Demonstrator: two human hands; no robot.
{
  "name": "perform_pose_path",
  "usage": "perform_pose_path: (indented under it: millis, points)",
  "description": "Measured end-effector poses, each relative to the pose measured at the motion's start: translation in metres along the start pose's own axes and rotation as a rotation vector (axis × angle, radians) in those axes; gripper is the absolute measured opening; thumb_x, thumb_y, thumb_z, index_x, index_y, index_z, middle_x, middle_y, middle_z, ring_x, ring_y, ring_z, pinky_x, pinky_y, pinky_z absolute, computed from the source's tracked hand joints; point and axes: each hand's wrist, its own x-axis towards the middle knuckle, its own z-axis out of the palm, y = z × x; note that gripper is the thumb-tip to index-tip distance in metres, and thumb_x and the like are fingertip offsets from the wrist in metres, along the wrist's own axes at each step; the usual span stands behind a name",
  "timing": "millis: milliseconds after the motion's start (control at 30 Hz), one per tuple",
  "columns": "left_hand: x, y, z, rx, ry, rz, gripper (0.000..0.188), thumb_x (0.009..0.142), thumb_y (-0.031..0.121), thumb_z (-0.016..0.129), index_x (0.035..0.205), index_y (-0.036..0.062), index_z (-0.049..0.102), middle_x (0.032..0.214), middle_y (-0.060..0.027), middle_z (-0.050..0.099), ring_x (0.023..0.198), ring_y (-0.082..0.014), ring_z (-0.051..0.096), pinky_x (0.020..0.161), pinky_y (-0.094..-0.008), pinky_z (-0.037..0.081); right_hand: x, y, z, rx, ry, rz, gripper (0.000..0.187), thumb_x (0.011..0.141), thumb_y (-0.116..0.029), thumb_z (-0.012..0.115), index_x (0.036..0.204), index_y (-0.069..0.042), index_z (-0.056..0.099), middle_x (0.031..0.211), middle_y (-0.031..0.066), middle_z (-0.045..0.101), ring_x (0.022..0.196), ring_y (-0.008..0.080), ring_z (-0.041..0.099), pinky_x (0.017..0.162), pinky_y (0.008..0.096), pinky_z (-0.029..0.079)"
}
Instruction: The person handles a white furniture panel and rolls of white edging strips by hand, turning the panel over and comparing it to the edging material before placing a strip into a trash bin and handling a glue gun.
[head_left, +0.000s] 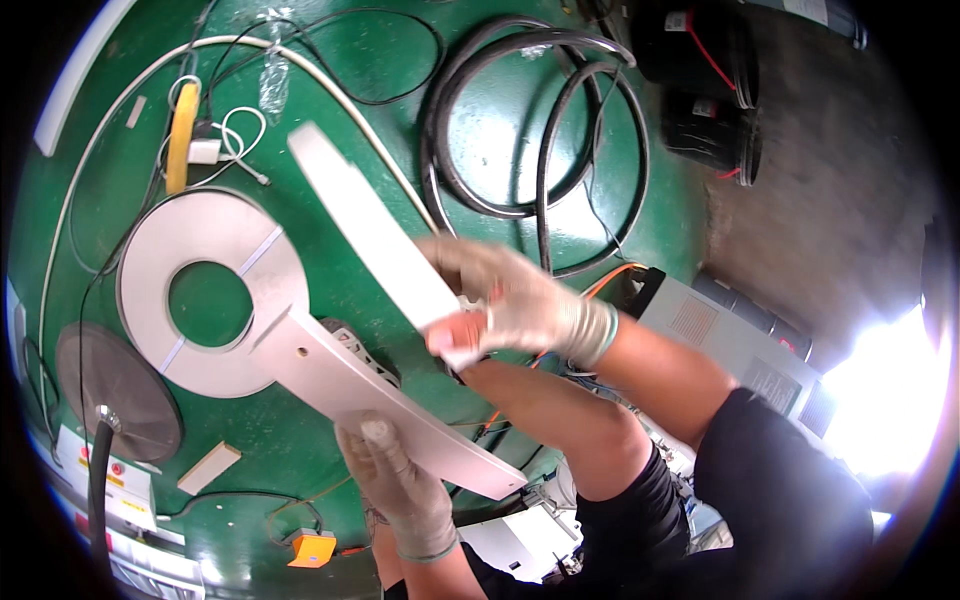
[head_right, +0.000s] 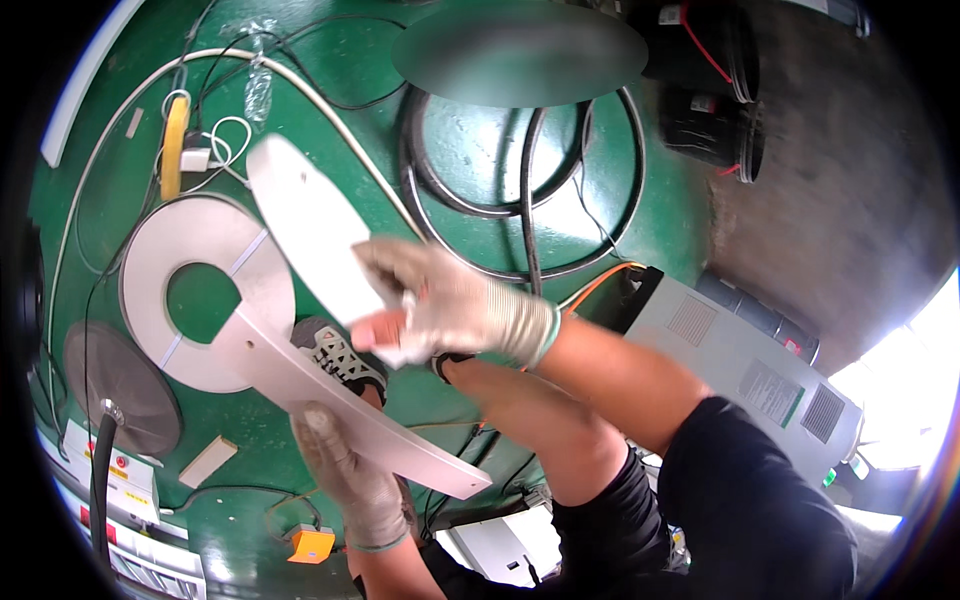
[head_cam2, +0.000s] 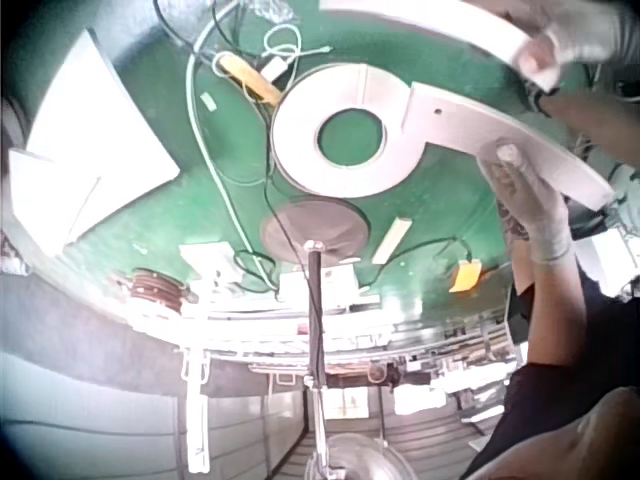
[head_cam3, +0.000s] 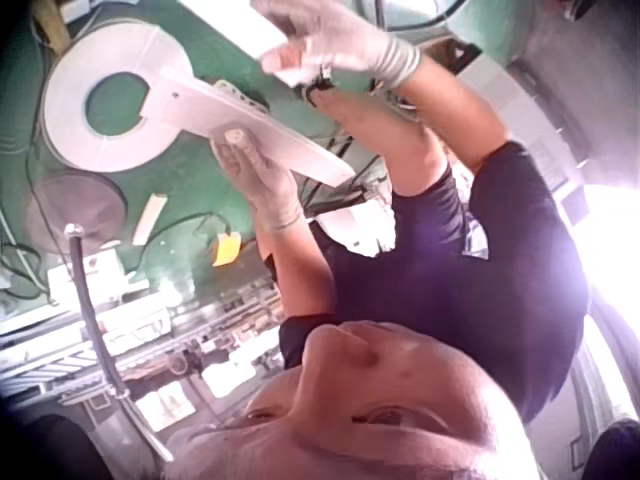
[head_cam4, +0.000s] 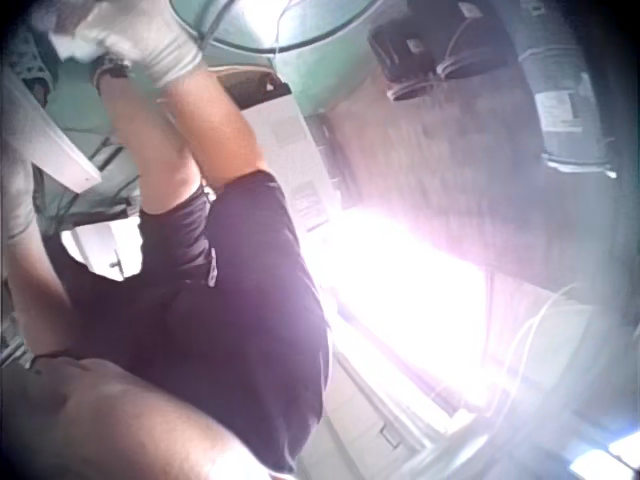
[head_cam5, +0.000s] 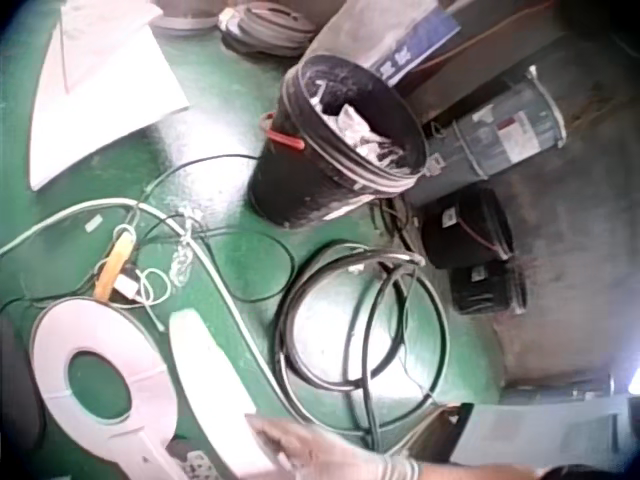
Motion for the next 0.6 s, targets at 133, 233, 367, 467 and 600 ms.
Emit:
perform_pose_path:
  millis: [133, 233, 367, 467, 600]
  points:
    - [0.003, 0.005, 0.01, 0.206, -0.165, 0.08, 0.052, 0.111, 0.037, 0.035, 0.136, -0.0073, 0.049, 0.123, -0.0197, 0.055, 0.111, -0.0288, 0.057, 0.097, -0.0407, 0.045, -0.038, 0.031, 0.02, 0.243, -0.021, 0.002, 0.091, 0.077, -0.035, 0.089, 0.144, 0.007, 0.043, 0.127, 0.0131, 0.058, 0.117, 0.0191, 0.055, 0.1, 0.0328, 0.046]
    - [-0.001, -0.003, 0.016, 0.082, -0.134, -0.036, 0.05, 0.109, 0.036, 0.043, 0.136, -0.005, 0.048, 0.123, -0.0179, 0.057, 0.109, -0.0252, 0.057, 0.094, -0.0369, 0.046, -0.045, 0.052, 0.032, 0.3, 0.025, 0.005, 0.097, 0.075, -0.043, 0.089, 0.145, 0.007, 0.042, 0.129, 0.0153, 0.057, 0.122, 0.0223, 0.053, 0.108, 0.0351, 0.04]
    - [-0.001, -0.009, 0.018, 0.005, -0.11, -0.148, 0.05, 0.107, 0.038, 0.048, 0.136, -0.0029, 0.047, 0.124, -0.0148, 0.058, 0.11, -0.0211, 0.058, 0.093, -0.0346, 0.047, -0.048, 0.06, 0.031, 0.261, 0.031, 0.034, 0.096, 0.078, -0.042, 0.086, 0.145, 0.008, 0.039, 0.133, 0.0175, 0.054, 0.126, 0.0221, 0.05, 0.109, 0.0353, 0.039]
    - [-0.002, -0.013, 0.02, -0.037, -0.118, -0.181, 0.055, 0.104, 0.042, 0.053, 0.133, -0.0047, 0.046, 0.12, -0.0134, 0.058, 0.107, -0.0191, 0.057, 0.092, -0.0333, 0.046, -0.047, 0.06, 0.026, 0.167, 0.009, 0.03, 0.097, 0.082, -0.045, 0.081, 0.148, 0.009, 0.034, 0.14, 0.021, 0.048, 0.13, 0.0231, 0.047, 0.112, 0.0365, 0.037]
    - [-0.006, -0.014, 0.032, -0.049, -0.089, -0.178, 0.055, 0.104, 0.042, 0.055, 0.132, -0.0045, 0.046, 0.117, -0.0116, 0.058, 0.103, -0.0175, 0.056, 0.089, -0.0321, 0.046, -0.054, 0.054, 0.034, 0.263, 0.044, 0.086, 0.096, 0.088, -0.045, 0.074, 0.152, 0.009, 0.027, 0.151, 0.0234, 0.035, 0.136, 0.0255, 0.043, 0.114, 0.0352, 0.033]
